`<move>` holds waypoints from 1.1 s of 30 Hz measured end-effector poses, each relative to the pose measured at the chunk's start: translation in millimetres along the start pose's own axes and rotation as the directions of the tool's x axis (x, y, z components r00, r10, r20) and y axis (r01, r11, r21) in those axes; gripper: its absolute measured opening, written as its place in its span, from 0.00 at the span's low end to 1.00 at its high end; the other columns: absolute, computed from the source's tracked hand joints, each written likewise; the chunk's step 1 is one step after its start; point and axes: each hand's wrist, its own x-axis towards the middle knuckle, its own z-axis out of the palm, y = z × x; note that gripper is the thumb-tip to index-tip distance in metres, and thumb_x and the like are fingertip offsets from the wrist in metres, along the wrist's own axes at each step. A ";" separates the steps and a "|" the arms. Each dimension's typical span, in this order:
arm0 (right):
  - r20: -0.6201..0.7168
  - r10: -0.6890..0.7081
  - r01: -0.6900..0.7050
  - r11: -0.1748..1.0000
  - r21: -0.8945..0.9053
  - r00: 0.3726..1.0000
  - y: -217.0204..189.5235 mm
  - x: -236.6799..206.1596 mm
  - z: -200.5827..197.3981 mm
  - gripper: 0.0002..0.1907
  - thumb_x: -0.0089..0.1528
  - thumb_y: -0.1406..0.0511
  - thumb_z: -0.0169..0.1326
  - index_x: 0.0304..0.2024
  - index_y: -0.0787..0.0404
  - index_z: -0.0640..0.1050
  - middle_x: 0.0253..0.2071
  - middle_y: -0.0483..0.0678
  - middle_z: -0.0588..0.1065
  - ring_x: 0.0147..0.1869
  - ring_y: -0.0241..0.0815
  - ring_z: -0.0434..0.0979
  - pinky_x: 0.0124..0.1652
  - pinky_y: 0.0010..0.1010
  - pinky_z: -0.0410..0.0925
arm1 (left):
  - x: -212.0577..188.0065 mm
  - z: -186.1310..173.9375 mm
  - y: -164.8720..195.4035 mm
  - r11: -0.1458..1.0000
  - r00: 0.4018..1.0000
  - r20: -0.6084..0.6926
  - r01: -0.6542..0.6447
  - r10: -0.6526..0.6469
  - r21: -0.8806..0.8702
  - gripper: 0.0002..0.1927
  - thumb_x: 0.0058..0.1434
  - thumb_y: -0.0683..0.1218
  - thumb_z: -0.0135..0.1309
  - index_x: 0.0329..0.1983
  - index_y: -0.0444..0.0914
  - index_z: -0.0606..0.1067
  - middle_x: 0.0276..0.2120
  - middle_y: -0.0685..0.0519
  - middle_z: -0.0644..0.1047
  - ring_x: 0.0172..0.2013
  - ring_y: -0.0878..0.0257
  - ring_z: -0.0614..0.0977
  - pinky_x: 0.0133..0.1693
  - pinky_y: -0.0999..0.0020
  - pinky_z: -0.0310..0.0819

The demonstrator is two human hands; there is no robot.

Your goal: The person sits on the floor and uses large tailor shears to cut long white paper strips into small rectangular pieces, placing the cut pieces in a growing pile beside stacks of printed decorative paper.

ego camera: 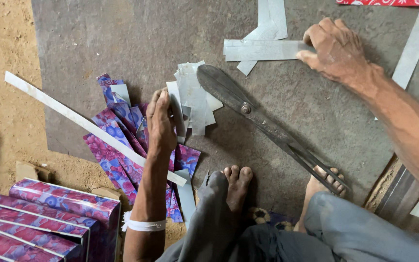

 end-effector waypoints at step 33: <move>0.194 0.342 -0.354 0.506 0.786 0.919 -90.5 -63.1 -5.2 0.14 0.66 0.62 0.58 0.49 0.65 0.78 0.37 0.49 0.80 0.39 0.35 0.80 0.36 0.29 0.74 | -20.7 29.5 -37.2 0.065 0.817 0.336 -0.412 0.469 0.909 0.20 0.59 0.53 0.59 0.48 0.35 0.76 0.47 0.45 0.74 0.48 0.49 0.74 0.48 0.51 0.64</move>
